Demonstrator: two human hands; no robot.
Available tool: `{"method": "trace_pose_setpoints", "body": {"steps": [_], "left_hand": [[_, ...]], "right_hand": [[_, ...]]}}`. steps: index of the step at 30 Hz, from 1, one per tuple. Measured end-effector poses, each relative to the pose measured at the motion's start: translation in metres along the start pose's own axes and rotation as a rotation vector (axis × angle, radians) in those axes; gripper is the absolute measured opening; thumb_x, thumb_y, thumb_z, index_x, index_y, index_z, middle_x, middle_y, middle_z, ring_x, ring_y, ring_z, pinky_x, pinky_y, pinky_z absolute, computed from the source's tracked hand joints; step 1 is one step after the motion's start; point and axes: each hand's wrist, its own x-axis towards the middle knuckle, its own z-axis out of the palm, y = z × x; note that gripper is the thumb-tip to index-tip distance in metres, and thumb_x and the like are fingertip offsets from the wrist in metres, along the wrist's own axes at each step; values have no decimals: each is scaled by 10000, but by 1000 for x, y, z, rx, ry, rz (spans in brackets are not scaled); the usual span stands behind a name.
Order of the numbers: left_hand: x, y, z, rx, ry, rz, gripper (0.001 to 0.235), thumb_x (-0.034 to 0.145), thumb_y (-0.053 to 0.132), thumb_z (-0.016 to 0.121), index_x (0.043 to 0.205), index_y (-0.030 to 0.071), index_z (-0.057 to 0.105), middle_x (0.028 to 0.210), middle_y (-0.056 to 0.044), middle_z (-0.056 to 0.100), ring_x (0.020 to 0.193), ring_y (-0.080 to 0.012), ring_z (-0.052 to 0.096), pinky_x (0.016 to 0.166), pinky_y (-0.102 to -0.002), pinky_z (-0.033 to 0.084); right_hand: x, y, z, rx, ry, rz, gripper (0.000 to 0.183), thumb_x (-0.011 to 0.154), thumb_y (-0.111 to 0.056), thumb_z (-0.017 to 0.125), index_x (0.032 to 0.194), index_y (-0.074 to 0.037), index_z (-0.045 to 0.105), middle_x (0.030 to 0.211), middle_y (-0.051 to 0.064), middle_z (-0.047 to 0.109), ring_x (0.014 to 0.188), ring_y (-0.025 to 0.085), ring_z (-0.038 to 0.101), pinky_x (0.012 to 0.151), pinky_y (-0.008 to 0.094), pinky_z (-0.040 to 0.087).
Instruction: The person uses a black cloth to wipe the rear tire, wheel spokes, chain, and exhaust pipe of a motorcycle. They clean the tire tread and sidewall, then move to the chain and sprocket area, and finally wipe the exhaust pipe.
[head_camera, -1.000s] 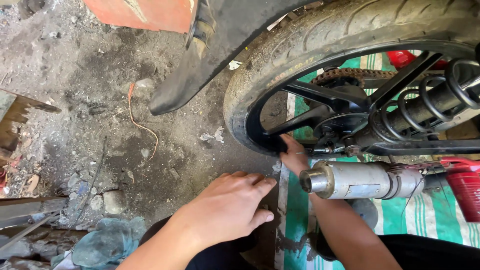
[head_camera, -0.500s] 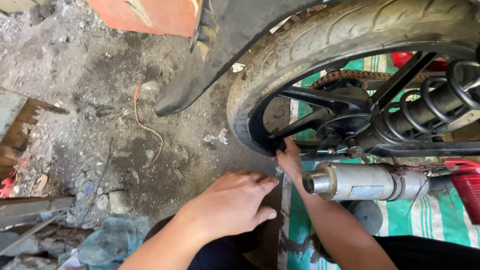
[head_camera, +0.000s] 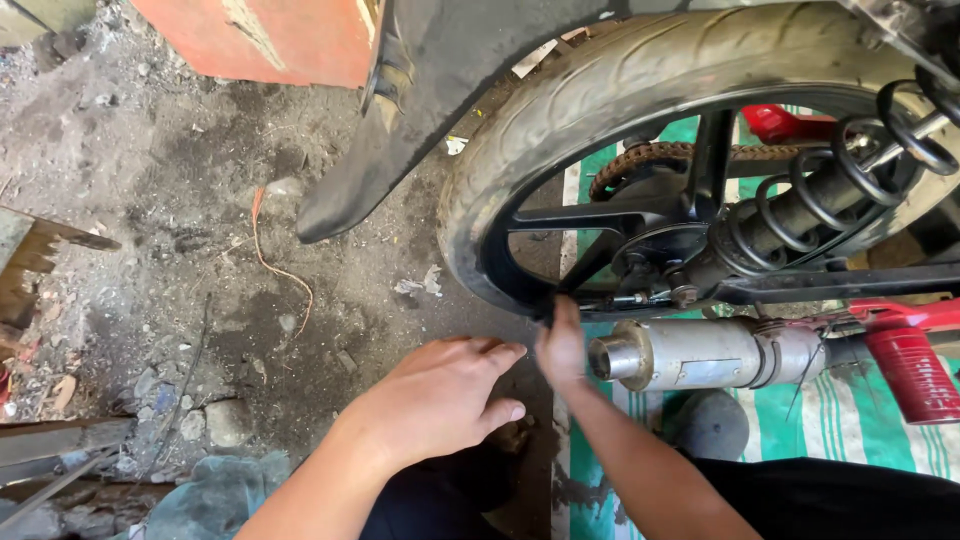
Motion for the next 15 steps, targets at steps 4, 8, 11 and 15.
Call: {"method": "trace_pose_setpoints", "body": {"steps": [4,8,11,15], "left_hand": [[-2,-3,-1,-15,48,58,579,1035,429,729,1471,59,639,1308,-185,749,1162,-465,695,970,-579,541],[-6,-7,0,-26,30,44,664,1049,431,712,1562,28,586,1394,-219,713,1214,-471,684,1009,-586,529],[-10,-10,3,-22,46,53,682,1054,441,696,1586,33,572,1451,-217,687,1245,-469,663,1015,-577,523],[-13,-7,1,-27,34,62,673,1076,457,665,1596,43,563,1488,-214,664,1278,-467,644,1022,-581,510]], "right_hand": [[22,-88,-30,383,90,-146,661,940,-9,519,1589,81,433,1607,317,465,1524,499,477,1296,518,371],[56,-83,-39,176,-136,-13,716,869,19,644,1571,-51,520,1619,161,531,1441,423,584,1200,476,475],[58,3,-9,-406,-544,263,923,960,-312,572,1786,-208,174,1893,69,145,1304,372,705,634,502,537],[61,5,-28,-469,-321,172,321,963,-201,649,1248,-134,518,1304,116,486,1094,506,626,555,706,546]]}}
